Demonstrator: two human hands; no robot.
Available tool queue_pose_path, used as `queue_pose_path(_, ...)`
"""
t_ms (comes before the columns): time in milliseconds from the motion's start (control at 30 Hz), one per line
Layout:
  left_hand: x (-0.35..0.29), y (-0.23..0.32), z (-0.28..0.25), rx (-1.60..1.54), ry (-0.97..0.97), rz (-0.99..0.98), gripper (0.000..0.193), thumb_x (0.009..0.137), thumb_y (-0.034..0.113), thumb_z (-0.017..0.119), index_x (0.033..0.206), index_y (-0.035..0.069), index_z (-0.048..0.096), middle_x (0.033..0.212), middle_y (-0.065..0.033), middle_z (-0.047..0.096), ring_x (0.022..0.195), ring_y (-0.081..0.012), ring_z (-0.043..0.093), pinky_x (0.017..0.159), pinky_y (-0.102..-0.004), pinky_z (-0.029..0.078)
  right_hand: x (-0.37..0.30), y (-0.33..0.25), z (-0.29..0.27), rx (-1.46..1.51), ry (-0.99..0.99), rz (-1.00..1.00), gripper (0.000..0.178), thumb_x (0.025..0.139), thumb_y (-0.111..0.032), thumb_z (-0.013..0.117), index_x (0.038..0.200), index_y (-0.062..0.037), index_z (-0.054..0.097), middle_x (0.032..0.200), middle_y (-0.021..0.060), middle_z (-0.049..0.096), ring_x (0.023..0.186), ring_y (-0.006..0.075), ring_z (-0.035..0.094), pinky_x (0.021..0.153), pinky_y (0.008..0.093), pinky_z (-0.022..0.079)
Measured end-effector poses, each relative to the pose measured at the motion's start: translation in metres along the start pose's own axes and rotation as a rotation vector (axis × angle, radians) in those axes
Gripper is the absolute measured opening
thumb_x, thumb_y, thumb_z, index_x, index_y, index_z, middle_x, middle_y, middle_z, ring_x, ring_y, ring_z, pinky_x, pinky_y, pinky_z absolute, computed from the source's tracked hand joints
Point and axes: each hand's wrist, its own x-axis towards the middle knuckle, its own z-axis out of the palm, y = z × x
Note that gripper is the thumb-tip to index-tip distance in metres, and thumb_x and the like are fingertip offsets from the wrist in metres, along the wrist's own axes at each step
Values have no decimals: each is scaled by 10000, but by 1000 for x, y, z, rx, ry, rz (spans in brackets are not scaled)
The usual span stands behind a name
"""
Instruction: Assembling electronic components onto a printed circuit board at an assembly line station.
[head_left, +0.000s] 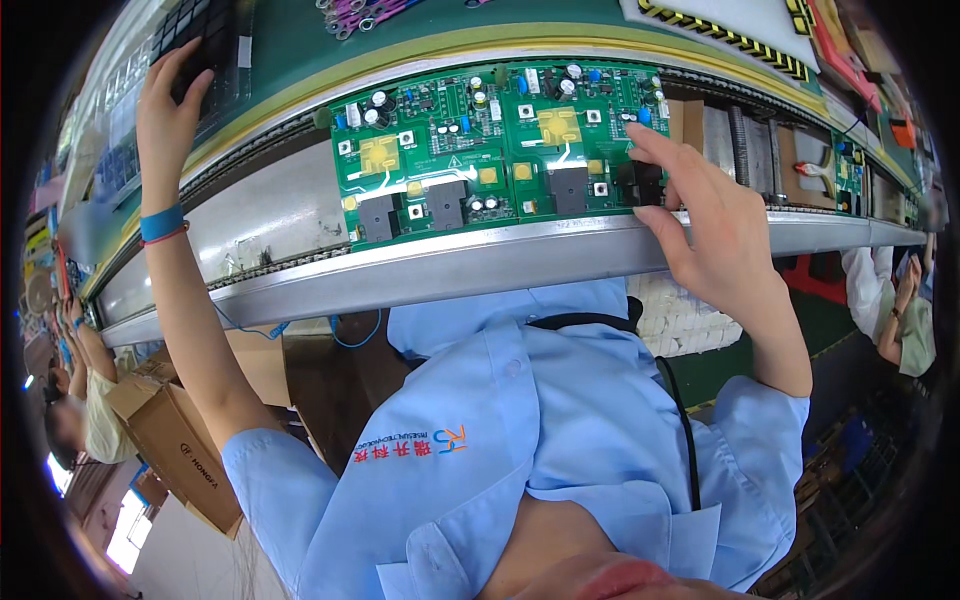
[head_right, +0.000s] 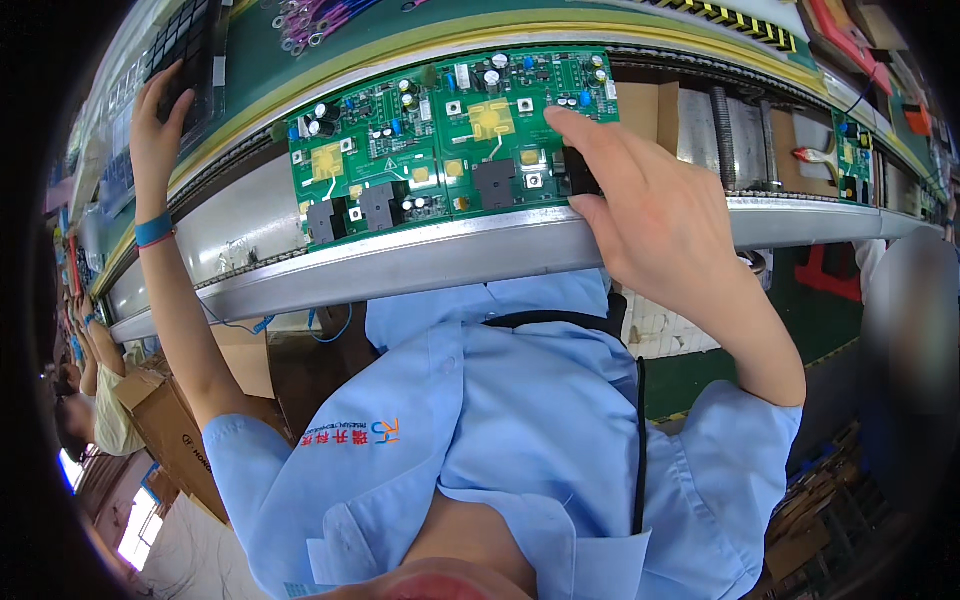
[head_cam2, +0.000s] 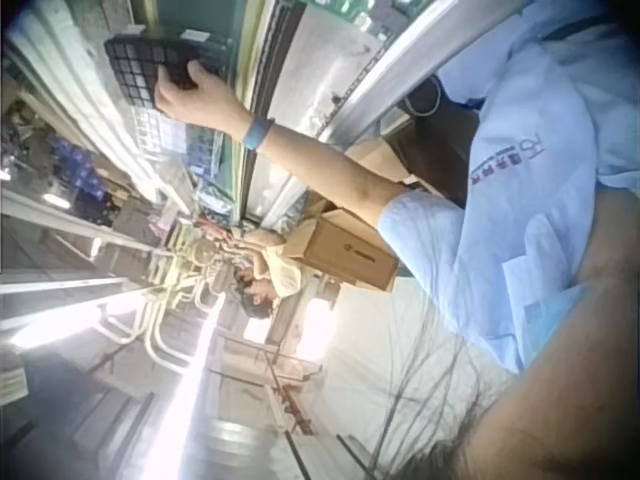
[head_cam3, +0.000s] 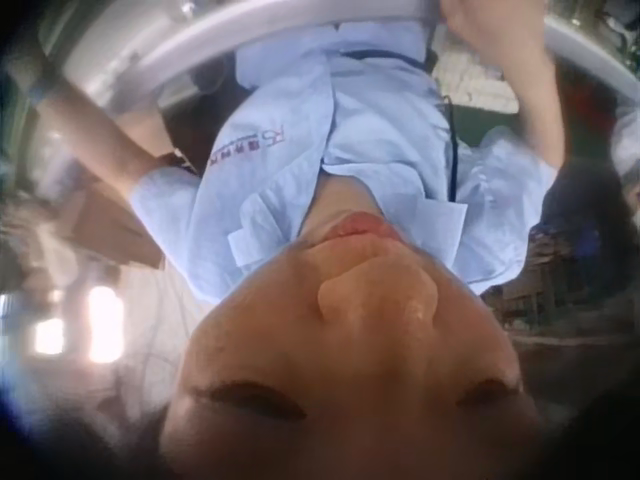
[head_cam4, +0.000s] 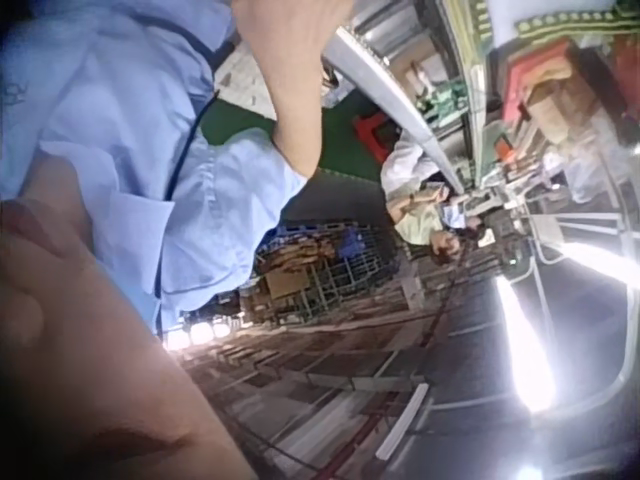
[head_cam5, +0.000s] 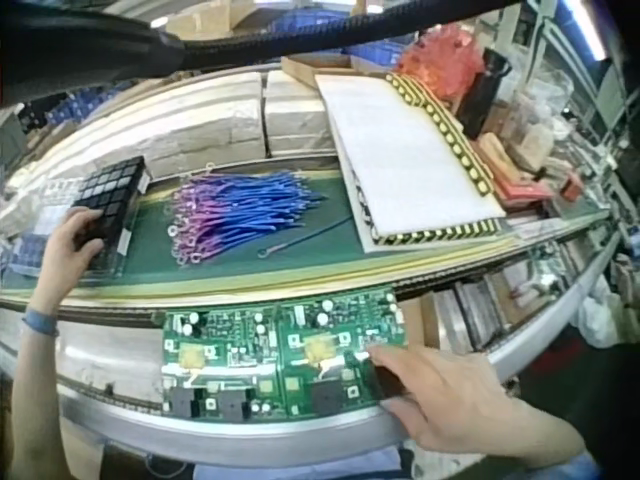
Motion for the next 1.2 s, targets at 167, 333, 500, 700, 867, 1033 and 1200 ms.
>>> queue_pose_path(167, 0, 12, -6, 61, -24, -64, 371, 877, 211, 695, 1242, 160, 650, 1202, -108, 631, 1055, -273, 635, 885, -338, 495, 1, -1, 2, -134, 14, -88, 638, 726, -66, 728, 1322, -105, 504, 991, 93, 661, 820, 276, 652, 624, 363, 514)
queue_pose_path(333, 17, 37, -12, -49, 94, -60, 325, 900, 206, 680, 1212, 118, 662, 1157, -96, 652, 1021, -227, 644, 865, -321, 497, 0, 4, 3, -156, 29, -152, 599, 739, -117, 731, 1302, -113, 527, 970, 66, 671, 830, 251, 659, 635, 355, 521)
queue_pose_path(500, 48, 97, -5, -284, 147, 56, 287, 901, 139, 664, 1183, 82, 666, 1102, -67, 655, 966, -155, 619, 816, -272, 477, 15, 15, -15, -141, -14, -175, 542, 760, -136, 738, 1271, -106, 560, 1101, 73, 670, 878, 251, 676, 677, 333, 539)
queue_pose_path(700, 84, 177, 4, -221, 65, 334, 172, 853, 148, 674, 1019, 104, 687, 1057, -65, 674, 982, -273, 629, 917, -397, 419, 56, 138, -83, -636, 665, -52, 397, 837, -89, 674, 1221, -165, 605, 1141, 64, 646, 958, 240, 657, 811, 375, 526)
queue_pose_path(867, 85, 205, 31, -199, 27, 397, 110, 843, 119, 664, 951, 109, 688, 955, -35, 668, 950, -241, 616, 945, -417, 370, 64, 198, -93, -514, 692, 258, 321, 866, -169, 662, 1182, -148, 611, 1045, 89, 648, 921, 266, 645, 799, 395, 508)
queue_pose_path(1033, 92, 227, 59, -216, -71, 438, 88, 850, 150, 659, 910, 98, 696, 876, -47, 657, 886, -243, 614, 895, -397, 388, 70, 207, -78, -464, 743, 244, 282, 896, -245, 644, 1130, -89, 610, 932, 110, 663, 859, 294, 646, 754, 401, 507)
queue_pose_path(1200, 103, 245, 90, -150, -114, 435, 141, 876, 215, 656, 929, 86, 680, 880, -69, 652, 889, -258, 611, 877, -388, 386, 68, 207, -79, -543, 769, 168, 260, 903, -224, 628, 1121, -83, 607, 997, 100, 655, 835, 266, 649, 728, 379, 512)
